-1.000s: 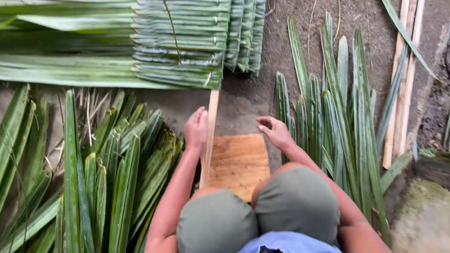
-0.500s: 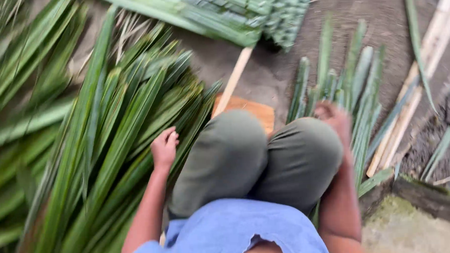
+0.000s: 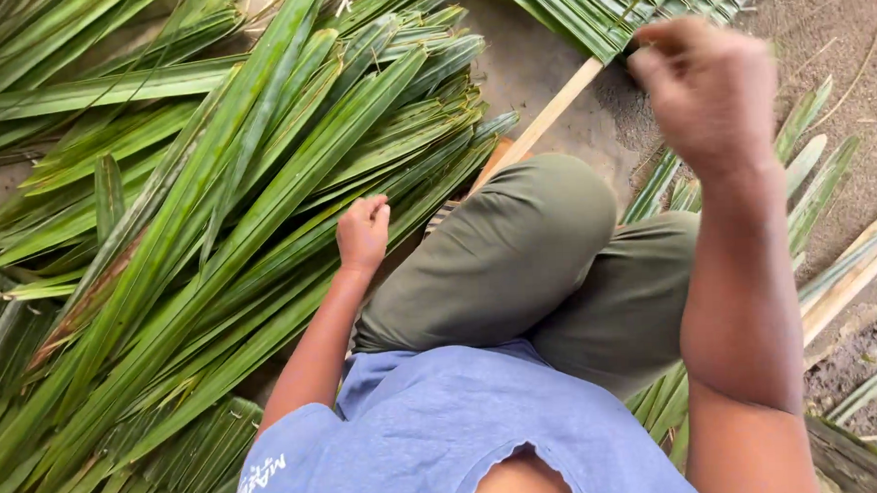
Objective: Weaving palm leaves onto a wooden rod to create a thatched roof panel
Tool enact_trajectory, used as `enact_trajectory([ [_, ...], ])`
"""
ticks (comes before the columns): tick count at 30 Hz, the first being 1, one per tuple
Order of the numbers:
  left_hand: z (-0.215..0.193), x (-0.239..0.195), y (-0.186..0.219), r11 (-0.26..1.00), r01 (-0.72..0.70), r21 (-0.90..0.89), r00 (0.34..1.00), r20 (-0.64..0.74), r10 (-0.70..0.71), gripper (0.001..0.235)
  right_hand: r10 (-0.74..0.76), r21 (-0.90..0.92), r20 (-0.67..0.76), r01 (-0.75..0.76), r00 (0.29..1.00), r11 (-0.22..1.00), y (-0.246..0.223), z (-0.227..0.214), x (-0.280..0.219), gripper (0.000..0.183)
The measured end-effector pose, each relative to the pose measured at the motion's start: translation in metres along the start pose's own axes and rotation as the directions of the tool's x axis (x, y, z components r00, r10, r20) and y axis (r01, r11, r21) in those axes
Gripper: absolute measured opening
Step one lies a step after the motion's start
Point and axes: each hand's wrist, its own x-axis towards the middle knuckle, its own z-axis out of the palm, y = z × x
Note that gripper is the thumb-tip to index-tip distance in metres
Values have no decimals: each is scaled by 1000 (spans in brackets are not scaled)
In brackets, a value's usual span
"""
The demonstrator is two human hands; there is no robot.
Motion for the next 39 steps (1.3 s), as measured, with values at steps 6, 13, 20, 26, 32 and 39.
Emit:
enact_trajectory([
  [6,40,71,-5,988,-120,92,993,-1,121,25,315,-300,411,-199,856,933,6,25,6,25],
  [13,57,117,21,925,-313,214,935,-104,340,27,360,-318,591,-202,722,926,-1,31,15,34],
  [20,-3,113,-16,902,-129,412,936,-249,248,55,328,-303,681,-156,655,940,-6,36,28,36],
  [26,-26,108,-60,819,37,572,980,-179,81,99,320,-291,728,-149,607,945,-17,38,31,37],
  [32,-41,100,-54,778,-117,617,960,-132,248,89,332,-293,738,-164,587,942,-11,45,29,37],
  [39,-49,84,5,930,-266,254,919,-222,324,69,268,-131,734,-256,624,958,0,66,24,37],
])
